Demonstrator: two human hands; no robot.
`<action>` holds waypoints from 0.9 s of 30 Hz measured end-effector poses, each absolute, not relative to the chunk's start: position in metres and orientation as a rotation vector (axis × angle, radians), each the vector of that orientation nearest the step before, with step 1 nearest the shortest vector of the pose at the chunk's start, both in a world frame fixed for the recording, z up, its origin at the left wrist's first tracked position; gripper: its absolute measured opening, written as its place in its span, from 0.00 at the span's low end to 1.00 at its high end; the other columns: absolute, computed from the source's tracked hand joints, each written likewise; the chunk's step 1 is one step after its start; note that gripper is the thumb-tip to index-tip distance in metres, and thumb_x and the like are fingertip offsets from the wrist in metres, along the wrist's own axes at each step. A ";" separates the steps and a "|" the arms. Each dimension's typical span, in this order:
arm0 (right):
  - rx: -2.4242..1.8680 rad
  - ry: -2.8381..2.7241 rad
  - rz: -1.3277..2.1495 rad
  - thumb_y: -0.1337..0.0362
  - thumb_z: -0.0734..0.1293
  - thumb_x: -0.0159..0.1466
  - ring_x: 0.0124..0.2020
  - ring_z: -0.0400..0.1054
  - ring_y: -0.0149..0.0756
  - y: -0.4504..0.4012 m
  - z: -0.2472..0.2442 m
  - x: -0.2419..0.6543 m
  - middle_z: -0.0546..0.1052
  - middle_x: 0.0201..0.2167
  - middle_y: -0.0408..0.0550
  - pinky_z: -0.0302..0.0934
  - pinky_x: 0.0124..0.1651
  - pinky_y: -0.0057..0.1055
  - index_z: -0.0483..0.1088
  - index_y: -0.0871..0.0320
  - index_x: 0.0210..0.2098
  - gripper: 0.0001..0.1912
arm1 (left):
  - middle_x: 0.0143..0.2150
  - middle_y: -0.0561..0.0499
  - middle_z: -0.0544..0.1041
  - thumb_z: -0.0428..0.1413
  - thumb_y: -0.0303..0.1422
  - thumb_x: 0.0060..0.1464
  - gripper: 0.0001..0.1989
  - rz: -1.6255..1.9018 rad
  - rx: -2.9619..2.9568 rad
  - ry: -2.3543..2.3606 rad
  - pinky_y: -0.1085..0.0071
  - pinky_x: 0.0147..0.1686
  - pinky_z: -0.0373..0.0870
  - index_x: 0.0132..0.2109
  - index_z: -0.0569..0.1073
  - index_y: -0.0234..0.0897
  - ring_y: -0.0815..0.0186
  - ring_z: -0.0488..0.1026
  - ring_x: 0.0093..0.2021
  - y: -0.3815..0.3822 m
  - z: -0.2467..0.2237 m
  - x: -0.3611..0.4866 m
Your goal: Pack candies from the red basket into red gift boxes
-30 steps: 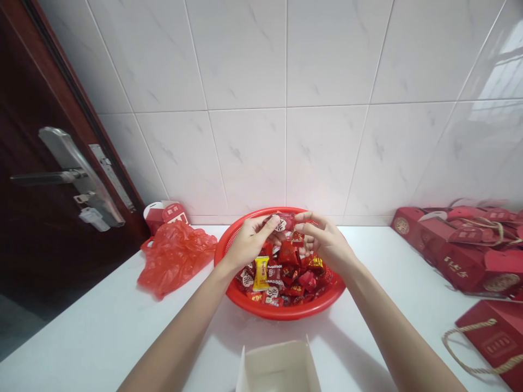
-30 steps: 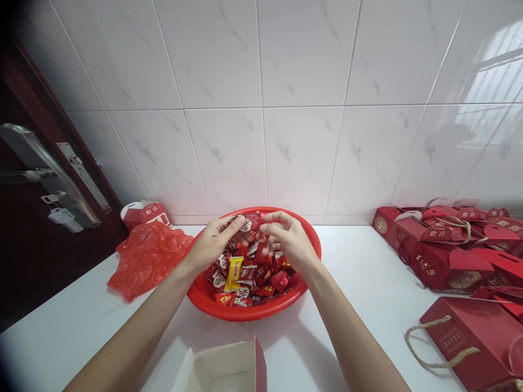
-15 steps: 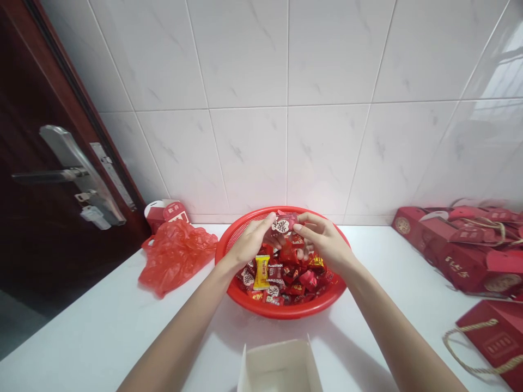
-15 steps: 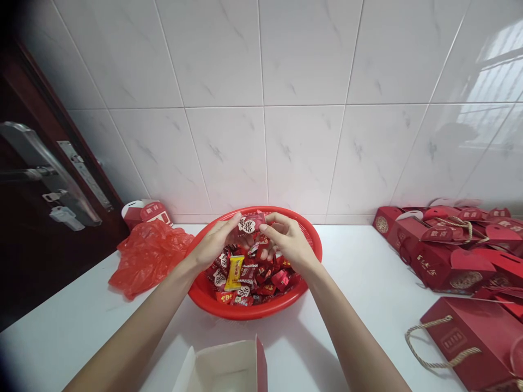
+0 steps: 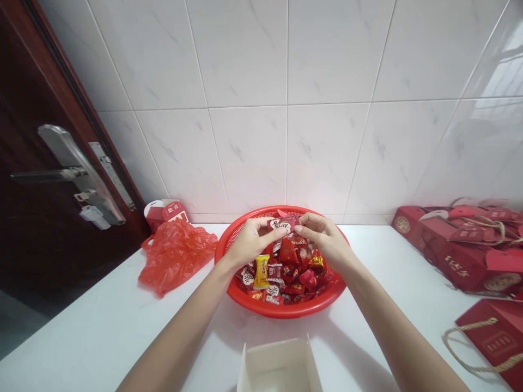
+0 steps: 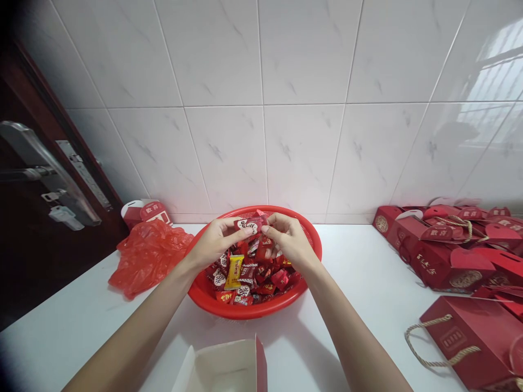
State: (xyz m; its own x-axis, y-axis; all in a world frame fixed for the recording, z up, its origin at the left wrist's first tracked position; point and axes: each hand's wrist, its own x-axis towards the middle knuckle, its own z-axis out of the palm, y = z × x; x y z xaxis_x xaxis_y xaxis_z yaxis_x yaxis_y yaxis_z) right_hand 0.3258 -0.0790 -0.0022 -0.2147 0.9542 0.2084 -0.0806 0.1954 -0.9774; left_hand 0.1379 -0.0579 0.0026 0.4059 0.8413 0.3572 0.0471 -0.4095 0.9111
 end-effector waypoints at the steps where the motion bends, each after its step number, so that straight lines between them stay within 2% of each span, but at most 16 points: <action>1: -0.908 -1.416 1.238 0.51 0.73 0.54 0.16 0.67 0.28 -0.079 -0.002 0.326 0.72 0.25 0.37 0.61 0.21 0.28 0.66 0.55 0.31 0.18 | 0.34 0.49 0.81 0.65 0.44 0.52 0.16 1.087 1.767 0.771 0.70 0.38 0.73 0.37 0.80 0.34 0.64 0.77 0.35 -0.058 0.002 0.138; 5: -0.936 -1.450 1.203 0.53 0.71 0.57 0.15 0.66 0.28 -0.080 -0.002 0.324 0.72 0.24 0.38 0.60 0.20 0.28 0.66 0.56 0.30 0.14 | 0.31 0.49 0.80 0.65 0.45 0.52 0.16 1.052 1.824 0.784 0.69 0.36 0.73 0.36 0.79 0.34 0.63 0.77 0.33 -0.059 0.002 0.137; 10: -0.974 -1.470 1.171 0.56 0.68 0.59 0.16 0.66 0.29 -0.082 -0.004 0.319 0.70 0.23 0.37 0.61 0.20 0.28 0.65 0.56 0.28 0.11 | 0.33 0.48 0.80 0.64 0.45 0.52 0.17 1.083 1.895 0.865 0.70 0.32 0.72 0.36 0.79 0.34 0.63 0.76 0.32 -0.059 0.001 0.135; 20: -0.892 -1.393 1.273 0.48 0.74 0.56 0.19 0.71 0.31 -0.084 0.000 0.320 0.71 0.27 0.37 0.63 0.22 0.28 0.66 0.56 0.33 0.20 | 0.29 0.51 0.78 0.66 0.45 0.50 0.18 1.146 1.797 0.803 0.72 0.32 0.70 0.33 0.78 0.32 0.67 0.72 0.29 -0.058 0.004 0.135; 24: -0.856 -1.415 1.313 0.48 0.75 0.56 0.20 0.71 0.30 -0.083 -0.002 0.323 0.72 0.29 0.38 0.63 0.22 0.28 0.67 0.56 0.32 0.20 | 0.25 0.53 0.75 0.67 0.44 0.48 0.17 1.143 1.767 0.784 0.73 0.29 0.70 0.31 0.78 0.32 0.69 0.70 0.26 -0.060 0.004 0.135; 27: -0.823 -1.397 1.334 0.49 0.75 0.56 0.20 0.69 0.29 -0.082 -0.004 0.324 0.73 0.28 0.38 0.61 0.22 0.27 0.67 0.55 0.31 0.19 | 0.26 0.53 0.77 0.69 0.43 0.45 0.16 1.139 1.720 0.775 0.72 0.30 0.71 0.30 0.78 0.33 0.68 0.72 0.27 -0.061 0.004 0.135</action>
State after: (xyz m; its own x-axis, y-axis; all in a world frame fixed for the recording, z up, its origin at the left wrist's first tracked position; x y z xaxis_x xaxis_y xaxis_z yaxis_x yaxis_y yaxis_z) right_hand 0.3242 -0.0817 -0.0043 -0.2734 0.9408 0.2003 -0.1561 0.1621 -0.9744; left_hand 0.1353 -0.0613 0.0040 0.3782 0.8536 0.3582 0.0199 -0.3944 0.9187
